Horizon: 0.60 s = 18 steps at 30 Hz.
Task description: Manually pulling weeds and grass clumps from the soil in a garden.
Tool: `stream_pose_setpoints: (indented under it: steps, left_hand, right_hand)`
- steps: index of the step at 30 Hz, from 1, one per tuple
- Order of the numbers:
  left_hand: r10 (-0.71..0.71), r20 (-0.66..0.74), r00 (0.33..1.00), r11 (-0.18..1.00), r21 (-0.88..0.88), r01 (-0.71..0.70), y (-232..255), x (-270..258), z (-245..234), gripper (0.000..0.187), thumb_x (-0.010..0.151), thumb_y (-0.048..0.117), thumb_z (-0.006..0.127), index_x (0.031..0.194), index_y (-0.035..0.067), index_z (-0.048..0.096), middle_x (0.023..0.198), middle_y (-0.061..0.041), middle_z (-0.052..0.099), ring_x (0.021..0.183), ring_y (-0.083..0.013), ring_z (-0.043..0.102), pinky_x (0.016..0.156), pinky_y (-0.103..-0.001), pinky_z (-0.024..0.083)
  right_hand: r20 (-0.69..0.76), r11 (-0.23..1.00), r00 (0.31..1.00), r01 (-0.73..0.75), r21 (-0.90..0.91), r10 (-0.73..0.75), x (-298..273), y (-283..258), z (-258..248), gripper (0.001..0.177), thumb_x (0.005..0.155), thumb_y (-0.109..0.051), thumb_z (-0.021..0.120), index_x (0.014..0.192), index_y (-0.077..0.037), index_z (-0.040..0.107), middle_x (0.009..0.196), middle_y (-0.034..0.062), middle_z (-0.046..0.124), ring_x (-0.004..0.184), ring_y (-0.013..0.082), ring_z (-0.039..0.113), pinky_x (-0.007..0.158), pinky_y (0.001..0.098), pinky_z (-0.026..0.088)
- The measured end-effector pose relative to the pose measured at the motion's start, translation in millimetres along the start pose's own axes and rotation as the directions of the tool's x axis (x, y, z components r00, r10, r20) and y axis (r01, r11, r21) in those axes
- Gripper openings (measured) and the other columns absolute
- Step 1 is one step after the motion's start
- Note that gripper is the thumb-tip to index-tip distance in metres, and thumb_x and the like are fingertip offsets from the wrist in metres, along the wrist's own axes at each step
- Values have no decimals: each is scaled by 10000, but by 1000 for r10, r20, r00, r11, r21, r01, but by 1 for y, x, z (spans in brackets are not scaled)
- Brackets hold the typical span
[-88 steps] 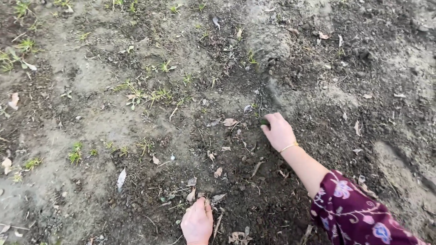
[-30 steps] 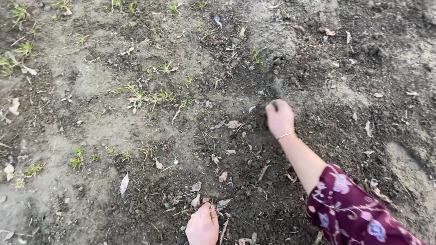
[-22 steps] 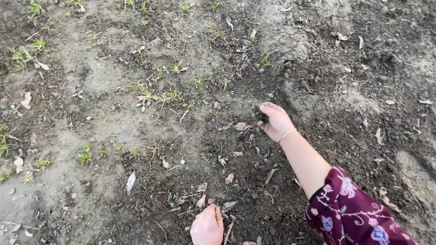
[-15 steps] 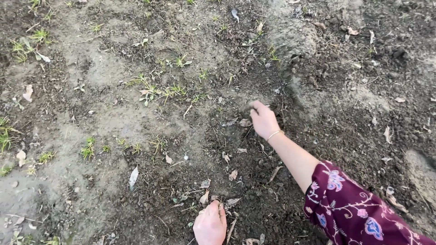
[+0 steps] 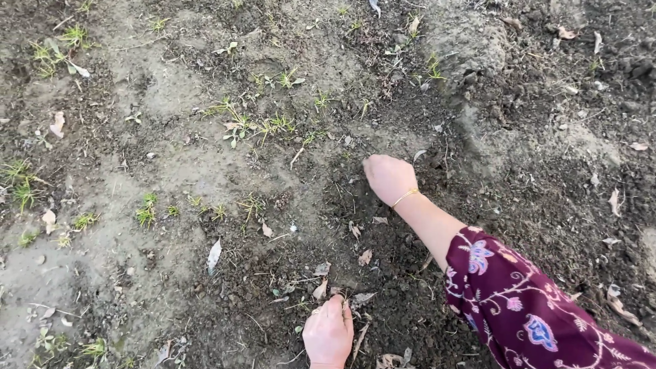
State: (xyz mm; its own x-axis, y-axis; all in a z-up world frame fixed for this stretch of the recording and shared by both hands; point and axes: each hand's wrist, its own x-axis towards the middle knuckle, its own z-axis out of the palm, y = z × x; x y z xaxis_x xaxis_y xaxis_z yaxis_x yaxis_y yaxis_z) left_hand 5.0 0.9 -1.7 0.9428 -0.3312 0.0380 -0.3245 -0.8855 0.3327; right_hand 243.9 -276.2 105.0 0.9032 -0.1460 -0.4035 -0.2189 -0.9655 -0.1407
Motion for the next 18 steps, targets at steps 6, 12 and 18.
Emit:
stream_pose_setpoints:
  steps: [6, 12, 18]
  left_hand:
    - [12, -29, 999, 1000, -19, -12, -2, -1, 5, 242, 887, 324, 657, 1099, 207, 659, 767, 32, 686, 613, -269, 658, 526, -421, 533]
    - [18, -83, 996, 1000, -9, -19, 2, 1, 1, 161, 891, 311, 645, 1026, 225, 650, 714, 50, 637, 571, -260, 619, 514, -407, 520]
    - [-19, 23, 1000, 1000, -18, 20, 1, 0, 2, 230, 858, 330, 668, 1067, 236, 642, 752, 36, 650, 605, -286, 648, 553, -433, 538]
  right_hand:
    - [-358, 534, 758, 16, 845, 544, 9, 22, -6, 440, 1051, -306, 418, 655, -117, 376, 634, 9, 411, 660, 164, 347, 642, 382, 297]
    - [-123, 834, 981, -59, 548, 150, 8, -26, -28, 379, 1027, -82, 532, 1389, -167, 601, 803, 11, 713, 572, 90, 571, 525, 255, 537]
    - [-357, 984, 934, 62, 170, 3, 42, -28, 33, 89, 1008, -221, 577, 1034, -136, 569, 1026, 74, 561, 701, 386, 666, 546, 522, 547]
